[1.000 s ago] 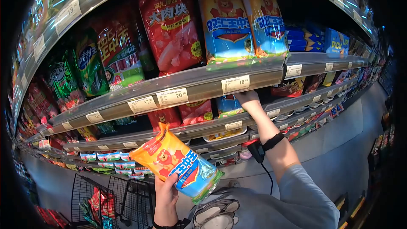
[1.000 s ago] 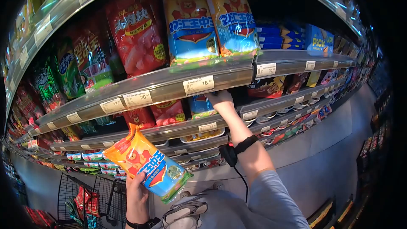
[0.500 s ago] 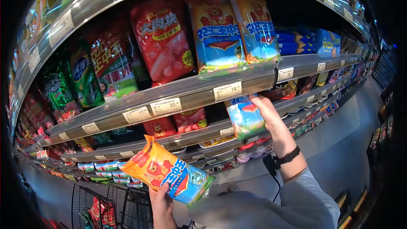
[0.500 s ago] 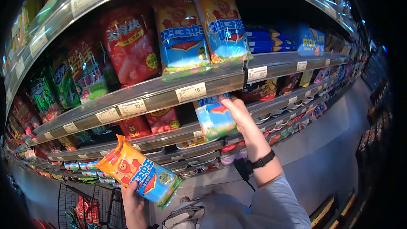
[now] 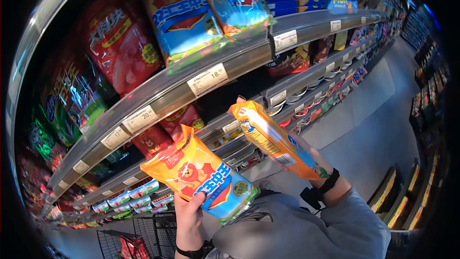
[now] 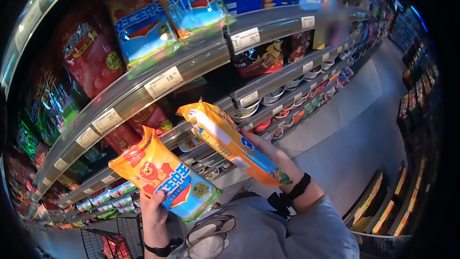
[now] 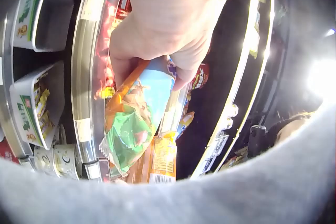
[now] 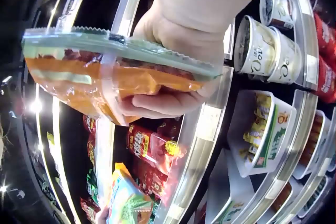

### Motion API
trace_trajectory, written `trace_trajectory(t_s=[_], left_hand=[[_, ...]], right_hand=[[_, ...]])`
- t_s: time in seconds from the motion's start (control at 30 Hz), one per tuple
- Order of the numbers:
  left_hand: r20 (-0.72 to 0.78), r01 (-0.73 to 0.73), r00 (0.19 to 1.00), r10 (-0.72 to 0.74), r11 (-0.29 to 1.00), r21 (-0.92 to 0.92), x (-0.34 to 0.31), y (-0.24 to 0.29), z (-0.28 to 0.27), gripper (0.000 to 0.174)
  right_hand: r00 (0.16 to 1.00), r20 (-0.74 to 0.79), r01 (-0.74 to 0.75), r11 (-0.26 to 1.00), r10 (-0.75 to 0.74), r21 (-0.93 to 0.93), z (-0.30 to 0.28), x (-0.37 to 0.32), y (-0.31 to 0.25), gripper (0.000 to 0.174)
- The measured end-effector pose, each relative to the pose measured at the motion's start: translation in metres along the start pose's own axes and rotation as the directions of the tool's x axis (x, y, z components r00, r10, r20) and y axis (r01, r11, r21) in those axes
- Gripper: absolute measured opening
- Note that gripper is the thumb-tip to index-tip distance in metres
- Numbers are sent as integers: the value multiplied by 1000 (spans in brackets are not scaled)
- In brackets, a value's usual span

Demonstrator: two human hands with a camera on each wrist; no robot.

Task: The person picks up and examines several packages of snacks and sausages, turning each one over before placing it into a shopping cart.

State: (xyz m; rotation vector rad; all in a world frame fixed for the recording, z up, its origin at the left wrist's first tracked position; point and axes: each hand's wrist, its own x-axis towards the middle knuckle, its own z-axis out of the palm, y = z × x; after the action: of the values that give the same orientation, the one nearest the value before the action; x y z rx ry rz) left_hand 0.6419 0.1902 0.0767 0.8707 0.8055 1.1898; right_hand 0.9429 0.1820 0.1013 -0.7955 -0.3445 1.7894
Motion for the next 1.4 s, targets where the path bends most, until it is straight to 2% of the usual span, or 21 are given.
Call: trace_trajectory(t_s=[0.03,0.1,0.23,0.3,0.33,0.4,0.63,0.87,0.93,1.07,1.17,1.23,1.27,1.33,1.37,1.4], left_hand=[[14,4,1000,-4,1000,10,2,0,2,68],[57,29,998,-29,1000,7,4,-1,7,68],[97,56,993,-60,997,47,8,3,12,69],[99,48,994,-54,997,64,11,5,15,68],[108,50,993,-53,998,27,12,7,18,63],[122,45,992,-43,999,-9,13,9,21,58],[132,48,990,-47,999,-3,16,9,21,61],[134,47,990,-46,999,-3,16,9,18,60],[124,44,991,-43,999,-5,16,9,16,60],[121,37,992,-36,999,-9,16,11,17,60],[105,25,994,-23,1000,-12,16,9,13,59],[85,23,996,-25,1000,18,15,7,9,63],[64,27,998,-30,998,51,14,6,7,67],[56,23,998,-23,1000,5,12,6,3,64],[54,21,998,-19,999,-34,11,6,1,61],[49,28,998,-25,999,-45,9,6,-1,61]], right_hand=[[1000,-3,13,1000,-13,12,-5,1,-1,51],[994,78,-79,991,71,106,-23,5,0,47],[983,178,-89,971,49,223,-40,12,1,42],[998,26,-55,996,54,73,-33,11,-2,40],[998,32,-56,995,54,81,-39,14,1,40],[1000,18,-8,997,9,-72,-55,22,6,39],[999,28,18,1000,-17,-23,-24,7,-1,44],[994,106,19,996,-9,-92,-24,11,-1,51],[995,99,29,999,-27,-20,-13,7,-2,52],[994,103,48,999,-45,-23,-15,13,0,54],[992,114,53,996,-45,-69,-31,24,-1,52],[977,211,32,979,11,-200,-46,37,-10,48],[977,212,28,978,17,-209,-48,41,-13,48],[988,142,93,966,-59,-240,-33,47,-21,45],[988,144,86,964,-51,-253,-23,51,-26,45],[971,159,219,928,-177,-301,-10,54,-32,44]])
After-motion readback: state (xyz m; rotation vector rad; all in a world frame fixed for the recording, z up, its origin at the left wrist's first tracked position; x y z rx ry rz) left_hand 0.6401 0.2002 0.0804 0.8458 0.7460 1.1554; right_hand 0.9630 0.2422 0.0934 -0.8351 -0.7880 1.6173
